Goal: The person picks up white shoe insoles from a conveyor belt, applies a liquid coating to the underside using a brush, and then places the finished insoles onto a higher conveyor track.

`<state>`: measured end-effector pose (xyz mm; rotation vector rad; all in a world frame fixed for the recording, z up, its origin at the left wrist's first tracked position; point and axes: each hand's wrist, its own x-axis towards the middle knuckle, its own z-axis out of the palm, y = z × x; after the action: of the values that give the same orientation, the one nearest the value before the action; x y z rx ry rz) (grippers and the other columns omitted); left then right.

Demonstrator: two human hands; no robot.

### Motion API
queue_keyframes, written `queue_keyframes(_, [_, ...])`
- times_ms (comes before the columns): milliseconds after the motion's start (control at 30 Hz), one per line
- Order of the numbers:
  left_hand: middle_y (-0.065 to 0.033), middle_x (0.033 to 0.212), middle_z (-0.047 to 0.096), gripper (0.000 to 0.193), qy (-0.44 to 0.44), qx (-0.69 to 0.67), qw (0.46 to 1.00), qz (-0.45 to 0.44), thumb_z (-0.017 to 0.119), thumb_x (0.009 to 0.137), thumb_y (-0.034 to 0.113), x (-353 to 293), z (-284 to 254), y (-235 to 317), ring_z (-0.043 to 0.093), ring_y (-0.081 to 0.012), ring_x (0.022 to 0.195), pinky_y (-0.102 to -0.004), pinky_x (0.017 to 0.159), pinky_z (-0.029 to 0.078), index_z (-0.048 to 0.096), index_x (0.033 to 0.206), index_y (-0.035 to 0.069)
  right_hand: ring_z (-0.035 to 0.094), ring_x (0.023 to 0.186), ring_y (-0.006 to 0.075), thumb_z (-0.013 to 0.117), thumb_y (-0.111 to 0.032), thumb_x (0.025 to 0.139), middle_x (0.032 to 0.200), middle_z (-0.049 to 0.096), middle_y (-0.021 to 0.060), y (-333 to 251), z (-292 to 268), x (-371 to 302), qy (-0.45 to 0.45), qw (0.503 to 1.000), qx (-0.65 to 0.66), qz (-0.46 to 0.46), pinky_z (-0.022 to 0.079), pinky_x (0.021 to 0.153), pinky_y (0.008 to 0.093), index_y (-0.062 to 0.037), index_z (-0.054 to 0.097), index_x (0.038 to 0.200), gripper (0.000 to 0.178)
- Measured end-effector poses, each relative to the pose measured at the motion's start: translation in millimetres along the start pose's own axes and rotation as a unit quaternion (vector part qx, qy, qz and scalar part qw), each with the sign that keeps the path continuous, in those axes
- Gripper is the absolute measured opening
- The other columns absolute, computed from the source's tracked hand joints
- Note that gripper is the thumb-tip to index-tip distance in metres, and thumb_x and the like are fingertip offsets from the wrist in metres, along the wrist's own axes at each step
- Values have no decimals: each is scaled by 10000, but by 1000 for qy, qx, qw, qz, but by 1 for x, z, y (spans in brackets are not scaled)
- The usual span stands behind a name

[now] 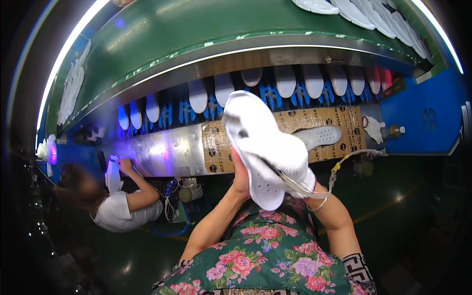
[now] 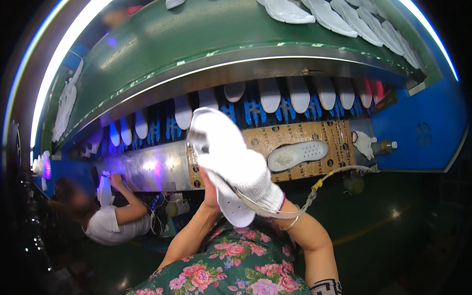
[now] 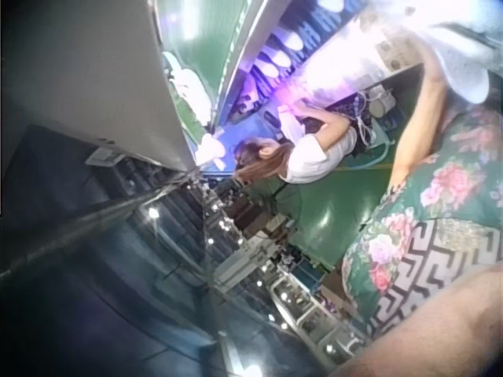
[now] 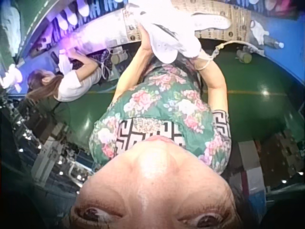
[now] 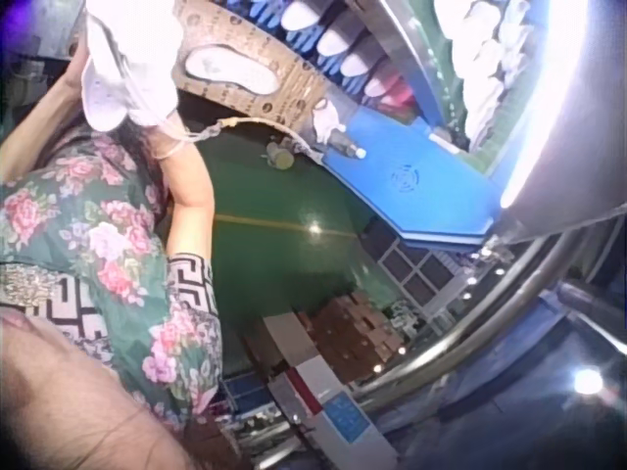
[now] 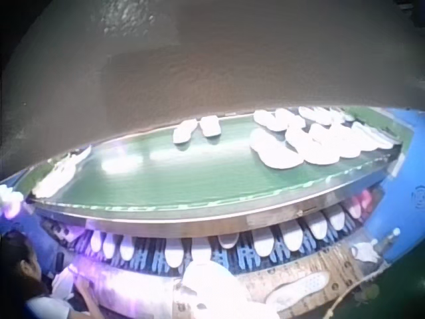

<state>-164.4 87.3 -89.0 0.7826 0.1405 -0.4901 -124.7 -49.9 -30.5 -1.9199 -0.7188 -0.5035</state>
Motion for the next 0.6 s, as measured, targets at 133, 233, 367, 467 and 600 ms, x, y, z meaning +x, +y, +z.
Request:
queue_keyframes(133, [-105,1532,343,957,-167,-145,971,86,234,886,805,5,-13,12,408,-278,1366,-448,1133,356,180,1549,117,696,800,233,772,-6,728,924,731,112,-10,-15,22,116,984,110,75,550,733,330,-41,746,947,223])
queue_keyframes(233, [-106,1512,364,940,-165,-151,972,78,220,880,811,8,-18,16,426,-274,1351,-450,1114,383,197,1543,145,689,828,275,716,-42,774,950,720,98,-4,-9,17,37,997,63,10,555,738,352,-82,730,1081,311])
queue_keyframes(367, [-107,1471,413,962,38,45,996,61,193,861,835,1,-26,26,456,-263,1326,-451,1094,409,216,1531,145,705,791,267,730,-130,784,945,728,83,-8,1,12,-12,992,124,-26,568,736,362,-115,744,1059,275])
queue_keyframes(467, [-107,1466,417,988,48,17,995,87,204,847,850,4,-22,33,454,-267,1327,-453,1089,411,223,1526,132,704,834,263,729,-55,778,969,727,116,-6,-10,17,25,980,181,83,562,763,341,-68,738,1035,257])
queue_keyframes(600, [-107,1459,422,954,26,-19,997,68,215,873,823,3,-36,34,465,-264,1310,-438,1073,423,240,1519,121,696,809,274,732,-41,769,937,721,113,-6,2,7,18,999,42,-18,553,741,355,-71,740,1038,271])
